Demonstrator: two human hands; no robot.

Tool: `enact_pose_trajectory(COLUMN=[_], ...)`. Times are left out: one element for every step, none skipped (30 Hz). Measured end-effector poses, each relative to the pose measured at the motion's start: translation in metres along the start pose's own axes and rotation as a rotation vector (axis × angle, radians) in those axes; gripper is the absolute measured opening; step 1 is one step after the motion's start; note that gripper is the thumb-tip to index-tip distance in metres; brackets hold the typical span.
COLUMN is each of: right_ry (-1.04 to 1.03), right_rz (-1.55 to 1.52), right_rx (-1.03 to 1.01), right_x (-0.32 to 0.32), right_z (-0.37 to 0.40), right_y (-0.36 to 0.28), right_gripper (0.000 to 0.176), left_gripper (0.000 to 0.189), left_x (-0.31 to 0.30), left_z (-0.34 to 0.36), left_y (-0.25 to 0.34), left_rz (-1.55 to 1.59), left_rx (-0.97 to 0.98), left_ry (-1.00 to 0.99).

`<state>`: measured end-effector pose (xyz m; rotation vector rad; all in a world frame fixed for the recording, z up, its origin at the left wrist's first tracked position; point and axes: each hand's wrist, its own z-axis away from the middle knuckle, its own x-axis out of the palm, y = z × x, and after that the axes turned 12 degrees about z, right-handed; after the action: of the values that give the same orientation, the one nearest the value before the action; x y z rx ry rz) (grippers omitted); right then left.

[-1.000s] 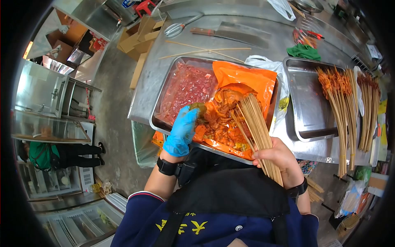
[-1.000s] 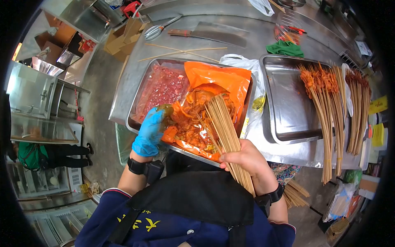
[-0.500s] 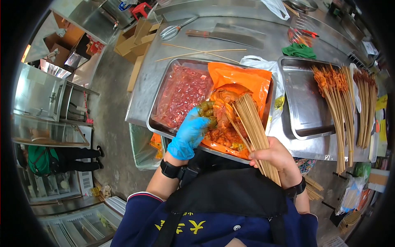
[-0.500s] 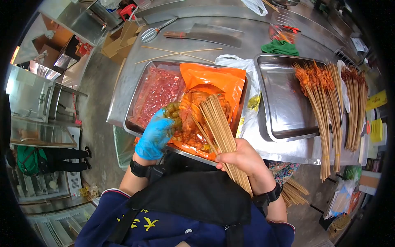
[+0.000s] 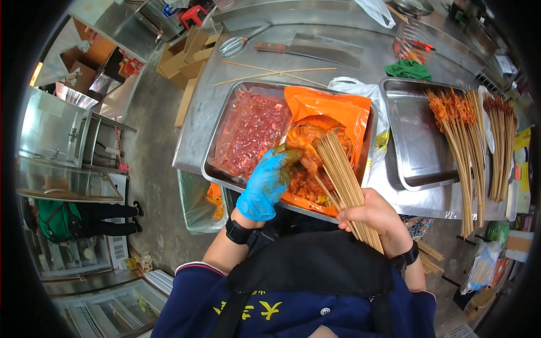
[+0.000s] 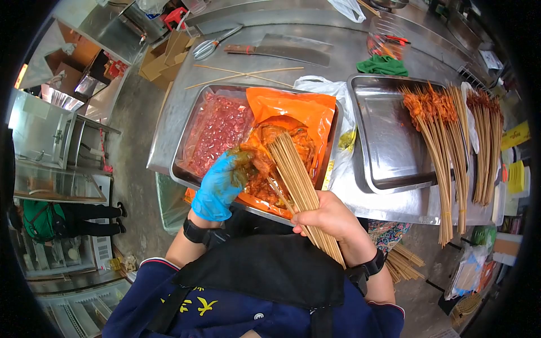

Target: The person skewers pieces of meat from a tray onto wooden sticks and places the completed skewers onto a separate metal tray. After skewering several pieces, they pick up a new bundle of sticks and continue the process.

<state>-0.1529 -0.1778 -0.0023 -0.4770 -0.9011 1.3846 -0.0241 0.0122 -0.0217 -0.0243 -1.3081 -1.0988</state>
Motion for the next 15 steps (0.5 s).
enact_pose_trajectory(right_ry=[-0.001, -0.001, -0.002, -0.008, -0.015, -0.016, -0.002, 0.013, 0.011, 0.037, 0.061, 0.059, 0.039, 0.02, 0.021], right_rz=[0.004, 0.008, 0.009, 0.013, 0.016, 0.017, 0.024, 0.031, 0.034, 0.025, 0.016, 0.018, 0.046, 0.074, 0.073], right_rx=[0.002, 0.004, 0.003, -0.005, -0.013, -0.012, -0.011, -0.009, -0.008, -0.004, 0.001, 0.002, -0.014, -0.031, -0.029], right_x=[0.0, -0.001, -0.001, -0.001, -0.001, -0.001, 0.0, 0.0, 0.0, 0.0, 0.0, 0.001, 0.002, 0.003, 0.004], right_z=[0.0, 0.0, -0.001, -0.001, -0.001, -0.001, -0.001, 0.0, 0.0, 0.001, 0.002, 0.002, 0.002, 0.002, 0.001], right_y=[0.0, 0.001, 0.001, 0.002, 0.002, 0.002, 0.001, 0.0, -0.001, -0.001, -0.001, -0.002, -0.003, -0.004, -0.003], right_gripper=[0.019, 0.019, 0.019, 0.019, 0.019, 0.019, 0.019, 0.018, 0.018, 0.02, 0.021, 0.021, 0.019, 0.017, 0.017], left_gripper=[0.024, 0.025, 0.025, 0.025, 0.024, 0.024, 0.024, 0.025, 0.025, 0.025, 0.025, 0.026, 0.026, 0.025, 0.023], left_x=[-0.002, -0.003, -0.003, -0.002, 0.0, 0.001, -0.001, -0.005, -0.008, -0.009, -0.009, -0.008, -0.005, 0.001, 0.007], left_z=[-0.001, -0.001, -0.002, -0.003, -0.003, -0.004, -0.007, -0.01, -0.013, -0.013, -0.013, -0.013, -0.012, -0.009, -0.007], left_y=[0.001, 0.003, 0.004, 0.004, 0.004, 0.005, 0.005, 0.004, 0.004, 0.004, 0.003, 0.002, 0.002, 0.002, 0.002], left_rz=[0.0, -0.001, -0.002, -0.002, 0.022, 0.046, 0.047, -0.042, -0.132, -0.13, -0.145, -0.161, -0.161, -0.142, -0.123], left_rx=[0.002, 0.03, 0.059, 0.06, 0.123, 0.186, 0.187, 0.255, 0.322, 0.324, 0.341, 0.358, 0.358, 0.322, 0.285], left_ry=[0.0, -0.027, -0.054, -0.054, 0.023, 0.1, 0.102, 0.126, 0.15, 0.152, 0.17, 0.188, 0.19, 0.194, 0.197])
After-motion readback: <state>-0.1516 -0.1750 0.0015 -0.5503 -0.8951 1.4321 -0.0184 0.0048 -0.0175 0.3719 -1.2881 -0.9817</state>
